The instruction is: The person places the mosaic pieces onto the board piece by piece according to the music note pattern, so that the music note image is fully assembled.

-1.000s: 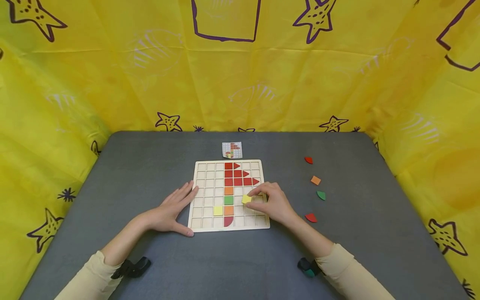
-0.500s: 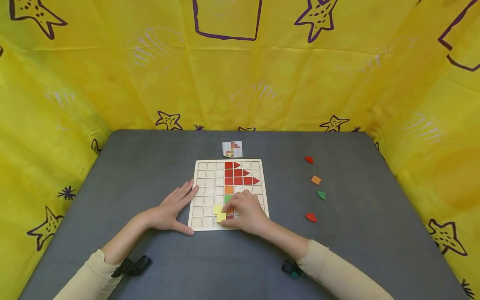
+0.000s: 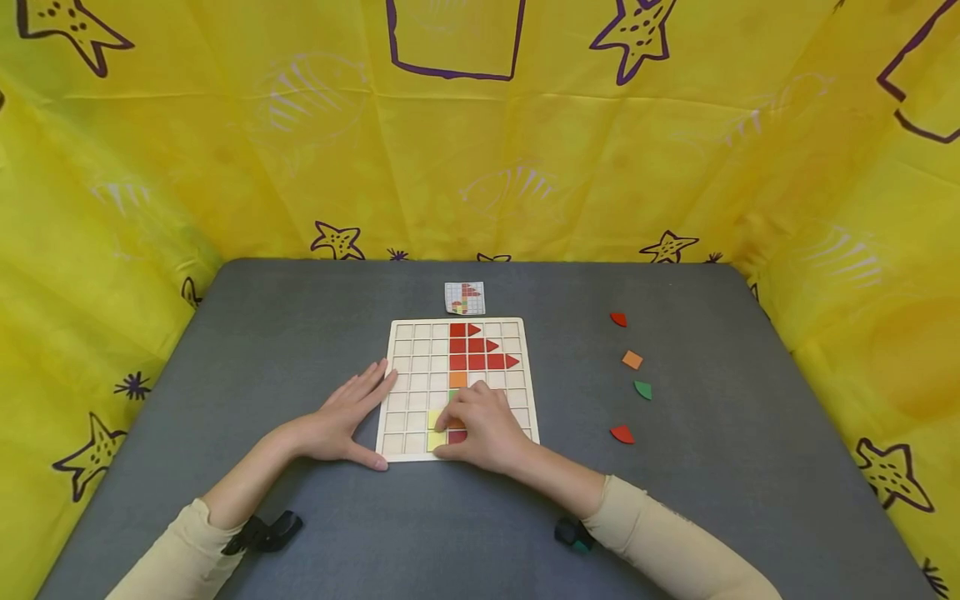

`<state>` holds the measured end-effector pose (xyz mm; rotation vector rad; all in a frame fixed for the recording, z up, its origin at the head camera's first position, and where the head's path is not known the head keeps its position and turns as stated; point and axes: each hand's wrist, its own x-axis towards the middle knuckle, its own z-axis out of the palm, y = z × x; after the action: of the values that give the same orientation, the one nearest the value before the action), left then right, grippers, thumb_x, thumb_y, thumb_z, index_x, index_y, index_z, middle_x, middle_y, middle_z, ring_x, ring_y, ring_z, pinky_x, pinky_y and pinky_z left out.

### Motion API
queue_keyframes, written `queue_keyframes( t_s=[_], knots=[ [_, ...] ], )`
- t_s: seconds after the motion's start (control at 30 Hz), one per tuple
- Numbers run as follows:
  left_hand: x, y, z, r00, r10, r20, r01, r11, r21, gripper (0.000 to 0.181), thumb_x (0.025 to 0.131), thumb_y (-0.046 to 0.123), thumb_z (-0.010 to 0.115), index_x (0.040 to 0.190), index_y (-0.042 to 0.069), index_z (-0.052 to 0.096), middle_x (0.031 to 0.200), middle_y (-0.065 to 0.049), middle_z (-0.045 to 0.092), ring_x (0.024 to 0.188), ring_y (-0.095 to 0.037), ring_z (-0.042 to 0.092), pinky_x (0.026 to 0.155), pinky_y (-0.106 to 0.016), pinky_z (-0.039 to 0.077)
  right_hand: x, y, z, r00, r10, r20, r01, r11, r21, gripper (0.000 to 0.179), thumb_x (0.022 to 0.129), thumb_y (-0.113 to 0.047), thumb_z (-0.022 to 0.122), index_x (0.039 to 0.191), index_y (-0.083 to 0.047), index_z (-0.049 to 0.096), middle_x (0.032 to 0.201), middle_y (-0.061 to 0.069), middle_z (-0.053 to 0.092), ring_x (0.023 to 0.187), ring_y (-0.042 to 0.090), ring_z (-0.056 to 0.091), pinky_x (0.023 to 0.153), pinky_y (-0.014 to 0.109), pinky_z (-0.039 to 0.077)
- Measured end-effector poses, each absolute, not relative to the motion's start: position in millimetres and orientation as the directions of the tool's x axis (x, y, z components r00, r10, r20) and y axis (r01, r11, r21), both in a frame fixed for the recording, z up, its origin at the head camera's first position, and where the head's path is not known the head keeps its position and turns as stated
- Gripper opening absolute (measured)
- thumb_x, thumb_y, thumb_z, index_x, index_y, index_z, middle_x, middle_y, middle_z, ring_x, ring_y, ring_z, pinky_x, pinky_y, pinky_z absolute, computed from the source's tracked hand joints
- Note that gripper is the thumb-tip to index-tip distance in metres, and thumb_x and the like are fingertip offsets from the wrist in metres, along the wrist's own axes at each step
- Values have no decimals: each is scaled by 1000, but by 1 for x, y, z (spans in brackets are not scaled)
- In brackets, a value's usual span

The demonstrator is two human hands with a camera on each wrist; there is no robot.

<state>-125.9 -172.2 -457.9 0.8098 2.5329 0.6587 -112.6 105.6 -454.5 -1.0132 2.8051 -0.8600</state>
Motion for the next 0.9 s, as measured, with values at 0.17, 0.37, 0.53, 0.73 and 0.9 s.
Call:
queue_keyframes(
  t_s=[0.17,0.37,0.53,0.73,0.9],
  knots=[
    [-126,-172,-457,-753,618,-224,427,719,548,126,69,63,79,157,7,7,162,-15,-6,148,-32,-4,116,-54,5,-113,106,-455,-783,-606,139,-572,614,-544,23,71,-35,87,88,-25,74,92,-12,62,89,9,44,74,34,33],
    [-126,-171,-459,-752,622,-216,436,716,544,127,69,63,78,157,7,7,162,-15,-6,148,-32,-4,115,-54,6,-118,119,-455,-809,-570,144,-529,601,-599,21,72,-36,86,87,-26,75,92,-14,63,90,9,45,76,33,36],
    [-125,-171,-460,-753,618,-227,429,721,544,127,68,64,78,157,7,6,163,-14,-7,148,-32,-5,116,-54,5,-126,151,-454,-859,-492,141,-448,590,-672,25,75,-32,86,95,-22,75,91,-11,67,94,13,48,81,36,39],
    [-126,-171,-460,-758,608,-237,415,729,544,127,68,64,78,157,9,6,163,-13,-8,148,-31,-6,116,-53,4,-133,200,-451,-936,-338,101,-308,645,-699,26,77,-29,84,99,-20,74,90,-6,65,91,17,49,78,37,42],
    [-126,-171,-459,-758,609,-235,418,729,542,127,68,65,78,157,8,6,163,-13,-8,148,-31,-6,116,-54,4,-138,240,-451,-976,-205,70,-195,688,-699,28,80,-35,81,102,-20,73,92,-4,65,93,17,51,80,38,41]
  ],
)
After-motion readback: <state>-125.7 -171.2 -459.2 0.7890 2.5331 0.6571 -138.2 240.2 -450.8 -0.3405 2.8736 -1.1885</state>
